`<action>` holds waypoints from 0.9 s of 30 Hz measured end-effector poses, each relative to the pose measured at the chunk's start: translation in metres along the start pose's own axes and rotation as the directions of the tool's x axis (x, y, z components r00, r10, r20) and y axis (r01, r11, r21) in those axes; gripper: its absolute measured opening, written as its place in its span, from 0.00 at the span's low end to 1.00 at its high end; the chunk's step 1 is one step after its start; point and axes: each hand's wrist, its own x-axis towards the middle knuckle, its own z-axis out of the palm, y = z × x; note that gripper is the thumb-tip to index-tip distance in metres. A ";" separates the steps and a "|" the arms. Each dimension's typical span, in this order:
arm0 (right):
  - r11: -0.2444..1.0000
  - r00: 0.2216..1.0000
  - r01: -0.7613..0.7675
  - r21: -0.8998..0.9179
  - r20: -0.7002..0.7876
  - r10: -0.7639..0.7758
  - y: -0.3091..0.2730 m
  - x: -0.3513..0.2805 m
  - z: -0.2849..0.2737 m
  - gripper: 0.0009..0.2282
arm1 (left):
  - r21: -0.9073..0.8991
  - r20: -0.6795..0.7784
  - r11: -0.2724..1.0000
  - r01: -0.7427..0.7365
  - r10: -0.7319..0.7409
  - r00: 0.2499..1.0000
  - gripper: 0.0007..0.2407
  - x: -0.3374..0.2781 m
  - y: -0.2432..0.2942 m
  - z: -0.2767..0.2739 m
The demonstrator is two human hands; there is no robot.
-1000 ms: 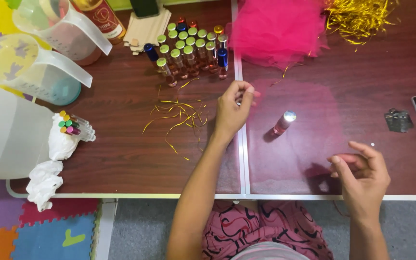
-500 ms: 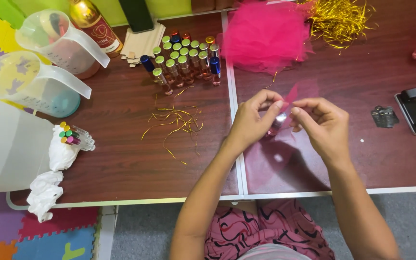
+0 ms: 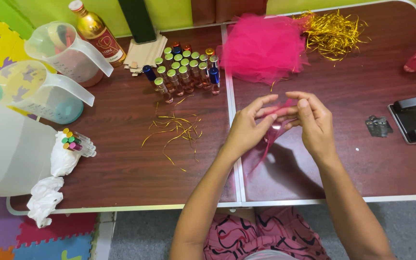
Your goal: The person wraps a piece of pink tulle around the neck of a small bottle and secures it with a gold ribbon. They then attach a small black clip to the ribbon and trim the excess with scissors.
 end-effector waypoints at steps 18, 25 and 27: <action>0.774 0.886 0.461 -0.435 0.266 -0.379 0.021 0.030 -0.026 0.16 | -0.030 -0.004 0.999 -0.015 0.015 1.000 0.25 -0.006 0.020 -0.010; 0.762 0.858 0.513 -0.394 0.219 -0.464 0.031 0.026 -0.021 0.04 | 0.001 -0.003 0.997 -0.072 0.072 0.997 0.26 -0.004 0.002 -0.007; 0.775 0.863 0.506 -0.380 0.211 -0.459 0.029 0.022 -0.018 0.04 | 0.028 -0.004 0.996 -0.080 0.080 0.997 0.26 -0.006 0.000 -0.009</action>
